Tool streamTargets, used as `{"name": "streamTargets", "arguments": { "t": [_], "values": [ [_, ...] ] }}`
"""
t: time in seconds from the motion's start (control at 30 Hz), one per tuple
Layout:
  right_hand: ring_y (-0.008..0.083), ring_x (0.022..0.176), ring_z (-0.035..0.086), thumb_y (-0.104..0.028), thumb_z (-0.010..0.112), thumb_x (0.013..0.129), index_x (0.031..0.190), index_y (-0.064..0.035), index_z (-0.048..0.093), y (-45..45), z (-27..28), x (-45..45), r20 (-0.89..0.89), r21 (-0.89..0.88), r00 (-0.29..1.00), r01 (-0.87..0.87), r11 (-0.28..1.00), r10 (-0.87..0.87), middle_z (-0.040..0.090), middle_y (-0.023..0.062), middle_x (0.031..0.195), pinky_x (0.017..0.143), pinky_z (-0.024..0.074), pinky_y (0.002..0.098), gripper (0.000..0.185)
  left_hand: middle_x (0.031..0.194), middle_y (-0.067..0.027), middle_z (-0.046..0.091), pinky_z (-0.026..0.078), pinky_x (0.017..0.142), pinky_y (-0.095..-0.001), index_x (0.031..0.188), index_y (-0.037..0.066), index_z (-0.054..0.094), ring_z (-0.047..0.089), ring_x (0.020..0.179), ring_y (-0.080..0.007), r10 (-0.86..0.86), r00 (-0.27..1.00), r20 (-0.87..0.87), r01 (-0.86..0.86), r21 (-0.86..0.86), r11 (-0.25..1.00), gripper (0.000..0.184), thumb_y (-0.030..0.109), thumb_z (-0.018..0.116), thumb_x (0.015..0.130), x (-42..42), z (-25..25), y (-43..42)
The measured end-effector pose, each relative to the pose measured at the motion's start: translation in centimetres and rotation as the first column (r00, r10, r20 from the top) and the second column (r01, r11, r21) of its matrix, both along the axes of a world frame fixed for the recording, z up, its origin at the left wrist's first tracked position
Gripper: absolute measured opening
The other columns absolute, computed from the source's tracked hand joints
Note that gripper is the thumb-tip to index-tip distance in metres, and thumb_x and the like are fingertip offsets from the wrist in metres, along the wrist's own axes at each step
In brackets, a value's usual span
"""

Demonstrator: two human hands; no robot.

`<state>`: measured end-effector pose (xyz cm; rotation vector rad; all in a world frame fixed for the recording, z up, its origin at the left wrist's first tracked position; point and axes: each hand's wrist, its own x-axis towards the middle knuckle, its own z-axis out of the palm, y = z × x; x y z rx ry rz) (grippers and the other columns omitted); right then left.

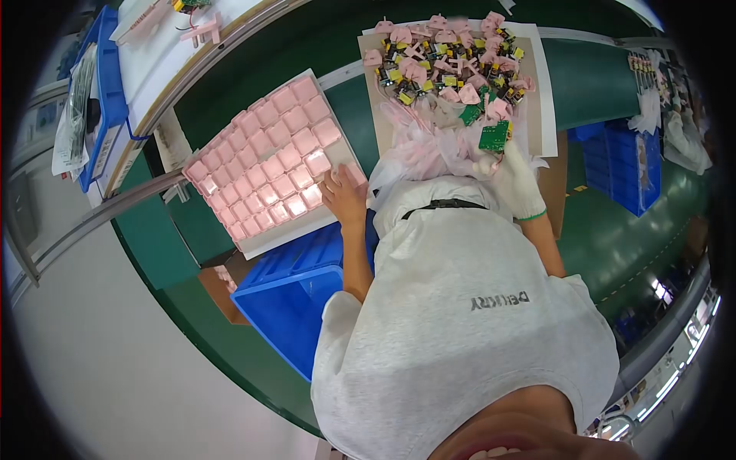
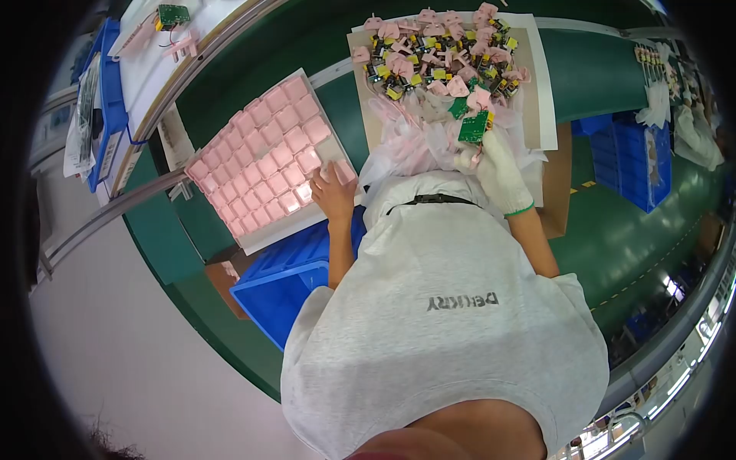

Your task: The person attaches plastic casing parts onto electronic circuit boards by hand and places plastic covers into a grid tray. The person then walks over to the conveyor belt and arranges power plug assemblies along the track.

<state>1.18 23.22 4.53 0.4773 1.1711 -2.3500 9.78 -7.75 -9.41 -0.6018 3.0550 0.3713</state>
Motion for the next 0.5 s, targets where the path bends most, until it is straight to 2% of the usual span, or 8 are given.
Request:
{"name": "streamTargets", "arguments": {
  "t": [0.17,0.3,0.33,0.37,0.4,0.43,0.47,0.5],
  "values": [
    [0.0086,0.069,0.045,-0.037,0.042,0.101,0.119,-0.0066,0.05,-2.2,0.5,-0.2,0.042,0.016,0.999,-0.006,1.0,0.006,0.054,0.0021,0.092,0.072,0.0408,0.0289,0.037,0.133,-0.0169,0.043,0.029,0.101,-0.0556,0.121,0.008,0.05,0.032,0.129,-0.0379,-0.117,0.99,0.076,0.124,-0.096,0.988,0.066,0.022,0.08,0.064,-0.7,-1.4,-0.8],
    [0.011,0.076,0.05,-0.024,0.054,0.093,0.13,-0.0055,0.044,-1.7,-1.0,-1.3,-0.073,-0.058,0.957,-0.284,0.957,0.28,0.054,0.0042,0.102,0.075,0.0456,0.029,0.043,0.13,-0.0165,0.044,0.038,0.096,-0.0494,0.122,0.006,0.049,0.037,0.126,-0.0329,-0.225,0.974,0.004,0.219,-0.236,0.947,0.065,0.019,0.08,0.066,-2.5,-0.4,-0.6],
    [0.011,0.076,0.05,-0.024,0.054,0.093,0.13,-0.0055,0.044,-2.0,-0.6,-1.3,-0.071,-0.059,0.96,-0.276,0.959,0.272,0.054,0.0042,0.102,0.075,0.0456,0.029,0.043,0.13,-0.0165,0.044,0.038,0.096,-0.0494,0.122,0.006,0.049,0.037,0.126,-0.0329,-0.233,0.972,0.006,0.228,-0.236,0.945,0.065,0.019,0.08,0.066,-3.1,0.7,-0.2],
    [0.0101,0.076,0.05,-0.022,0.054,0.093,0.131,-0.005,0.043,-2.7,0.5,-1.5,-0.128,0.065,0.936,-0.322,0.944,0.328,0.054,0.0036,0.101,0.075,0.0453,0.0286,0.043,0.129,-0.0161,0.045,0.041,0.093,-0.0465,0.122,0.005,0.048,0.04,0.124,-0.0309,-0.123,0.992,0.005,0.12,0.166,0.979,0.064,0.017,0.079,0.067,-4.1,2.5,0.5],
    [0.0091,0.077,0.049,-0.019,0.053,0.092,0.132,-0.0046,0.042,-3.5,1.6,-1.6,-0.172,0.191,0.907,-0.353,0.916,0.385,0.054,0.0029,0.1,0.075,0.045,0.0283,0.044,0.128,-0.0157,0.045,0.043,0.091,-0.0436,0.123,0.004,0.047,0.042,0.122,-0.0288,-0.025,0.998,0.056,-0.01,0.538,0.843,0.064,0.015,0.078,0.068,-5.0,4.3,1.3],
    [0.0082,0.077,0.049,-0.017,0.053,0.091,0.133,-0.0042,0.041,-4.1,2.2,-1.4,-0.203,0.317,0.872,-0.371,0.873,0.444,0.053,0.0023,0.099,0.076,0.0447,0.0279,0.045,0.127,-0.0152,0.045,0.046,0.088,-0.0406,0.123,0.004,0.046,0.045,0.12,-0.0268,0.044,0.988,0.15,-0.148,0.814,0.561,0.063,0.012,0.078,0.069,-5.8,5.9,2.2],
    [0.0082,0.077,0.049,-0.017,0.053,0.091,0.133,-0.0042,0.041,-4.7,2.3,-1.2,-0.201,0.321,0.88,-0.355,0.878,0.43,0.053,0.0023,0.099,0.076,0.0447,0.0279,0.045,0.127,-0.0152,0.045,0.046,0.088,-0.0406,0.123,0.004,0.046,0.045,0.12,-0.0268,0.025,0.988,0.15,-0.138,0.817,0.559,0.063,0.012,0.078,0.069,-6.5,7.3,3.2],
    [0.0115,0.084,0.051,-0.017,0.055,0.09,0.135,-0.0034,0.04,-5.5,2.5,-1.1,-0.226,0.37,0.88,-0.318,0.873,0.417,0.054,0.0046,0.103,0.079,0.0451,0.0284,0.049,0.125,-0.0137,0.046,0.048,0.086,-0.0372,0.128,0.004,0.043,0.048,0.116,-0.0246,-0.025,0.999,0.034,-0.019,0.886,0.462,0.066,0.009,0.076,0.07,-6.8,8.8,4.1]
  ]
}}
